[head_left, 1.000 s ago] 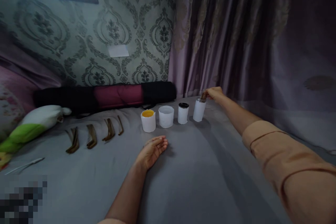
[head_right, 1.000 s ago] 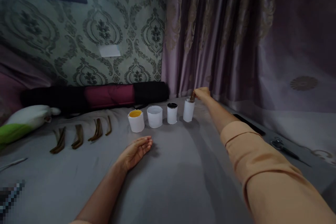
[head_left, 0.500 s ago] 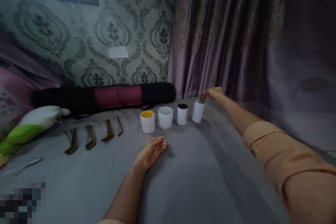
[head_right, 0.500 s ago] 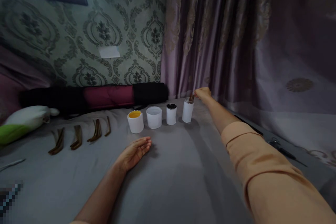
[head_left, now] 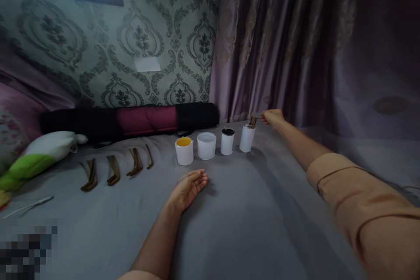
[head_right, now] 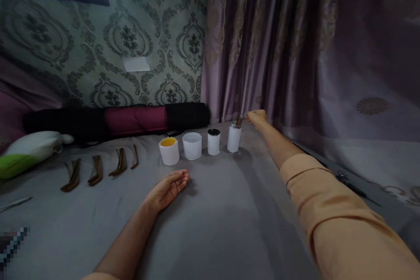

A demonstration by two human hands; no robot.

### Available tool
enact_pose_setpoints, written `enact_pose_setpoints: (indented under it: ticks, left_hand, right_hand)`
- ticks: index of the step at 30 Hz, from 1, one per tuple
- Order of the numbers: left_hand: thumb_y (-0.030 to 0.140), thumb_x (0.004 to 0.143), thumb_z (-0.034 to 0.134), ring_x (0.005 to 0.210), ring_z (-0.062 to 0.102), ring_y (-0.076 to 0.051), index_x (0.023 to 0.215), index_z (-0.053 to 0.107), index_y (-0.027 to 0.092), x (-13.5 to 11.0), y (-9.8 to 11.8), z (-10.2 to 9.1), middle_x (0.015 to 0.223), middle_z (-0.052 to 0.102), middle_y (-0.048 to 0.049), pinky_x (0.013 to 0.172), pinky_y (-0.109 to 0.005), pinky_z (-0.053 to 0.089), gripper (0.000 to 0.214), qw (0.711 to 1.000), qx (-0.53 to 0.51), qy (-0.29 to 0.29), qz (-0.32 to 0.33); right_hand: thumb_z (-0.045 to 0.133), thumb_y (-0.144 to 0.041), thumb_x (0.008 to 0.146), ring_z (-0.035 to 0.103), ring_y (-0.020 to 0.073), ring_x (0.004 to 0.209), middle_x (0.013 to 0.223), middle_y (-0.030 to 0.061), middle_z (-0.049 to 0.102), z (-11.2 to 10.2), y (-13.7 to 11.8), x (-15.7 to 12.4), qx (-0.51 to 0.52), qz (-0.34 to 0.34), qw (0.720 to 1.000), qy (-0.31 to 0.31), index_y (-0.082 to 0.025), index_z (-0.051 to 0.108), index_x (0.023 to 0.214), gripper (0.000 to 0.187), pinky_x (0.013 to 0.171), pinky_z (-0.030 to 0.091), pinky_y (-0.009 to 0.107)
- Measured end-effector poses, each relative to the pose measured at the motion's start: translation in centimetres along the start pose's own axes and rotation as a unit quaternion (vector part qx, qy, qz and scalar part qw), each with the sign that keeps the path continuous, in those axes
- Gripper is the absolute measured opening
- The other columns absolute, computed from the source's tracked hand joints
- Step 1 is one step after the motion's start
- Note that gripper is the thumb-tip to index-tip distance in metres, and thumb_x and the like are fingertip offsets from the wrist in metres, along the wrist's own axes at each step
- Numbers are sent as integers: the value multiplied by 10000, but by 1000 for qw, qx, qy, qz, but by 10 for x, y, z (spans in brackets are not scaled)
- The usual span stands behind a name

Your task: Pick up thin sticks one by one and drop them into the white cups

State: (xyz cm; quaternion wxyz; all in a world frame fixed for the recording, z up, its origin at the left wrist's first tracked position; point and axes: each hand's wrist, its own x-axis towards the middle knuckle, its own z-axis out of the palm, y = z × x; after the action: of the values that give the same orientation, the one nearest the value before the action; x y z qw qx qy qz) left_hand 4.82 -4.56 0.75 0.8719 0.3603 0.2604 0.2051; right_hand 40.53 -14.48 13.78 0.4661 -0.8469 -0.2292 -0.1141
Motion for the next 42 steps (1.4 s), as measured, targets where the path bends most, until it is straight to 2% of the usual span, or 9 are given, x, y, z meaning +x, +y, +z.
enact_pose_setpoints:
  ticks: [4, 10, 22, 29, 35, 42]
  left_hand:
    - [70, 760, 538, 659, 613, -117, 824, 581, 63, 1, -1, -2, 756, 629, -108, 625, -201, 513, 78, 1000, -1, -8, 2]
    - [73, 769, 528, 671, 613, -119, 844, 585, 55, 2, -1, -4, 761, 629, -108, 627, -201, 512, 97, 1000, 0, -12, 0]
    - [72, 762, 537, 680, 614, -122, 851, 593, 59, 4, -1, -6, 772, 633, -110, 641, -206, 514, 106, 1000, -2, -10, 2]
    - [75, 753, 550, 700, 614, -126, 847, 597, 59, 4, -2, -7, 781, 632, -107, 647, -205, 514, 106, 1000, -1, -12, 0]
    - [74, 751, 553, 699, 615, -126, 851, 596, 61, 5, -1, -7, 781, 633, -106, 638, -201, 515, 110, 1000, -4, -9, 0]
    - [78, 754, 550, 695, 615, -127, 837, 599, 67, 4, -1, -7, 782, 633, -109, 628, -201, 513, 97, 1000, -1, -8, 1]
  right_hand:
    - [518, -167, 688, 565, 125, 534, 650, 87, 626, -2, 1, -3, 60, 72, 995, -20, -126, 599, 658, 96, 474, 452, 236]
    - [548, -138, 671, 528, 98, 496, 636, 71, 607, -5, 0, -8, 121, 117, 985, -26, -139, 564, 600, 73, 424, 405, 203]
    - [504, -96, 703, 516, 82, 453, 604, 38, 575, -7, -6, -31, 202, 136, 970, -3, -124, 573, 710, 74, 386, 383, 186]
    - [501, -116, 714, 515, 73, 458, 588, 18, 556, -7, -7, -42, 240, 144, 960, 22, -133, 548, 669, 67, 391, 399, 176]
    - [494, -134, 740, 490, 61, 425, 541, -7, 533, -5, -8, -52, 269, 164, 949, 17, -145, 525, 673, 74, 382, 388, 167]
    - [385, -214, 825, 484, 59, 402, 549, -3, 525, -2, -8, -72, 305, 178, 935, -3, -147, 511, 667, 213, 358, 379, 168]
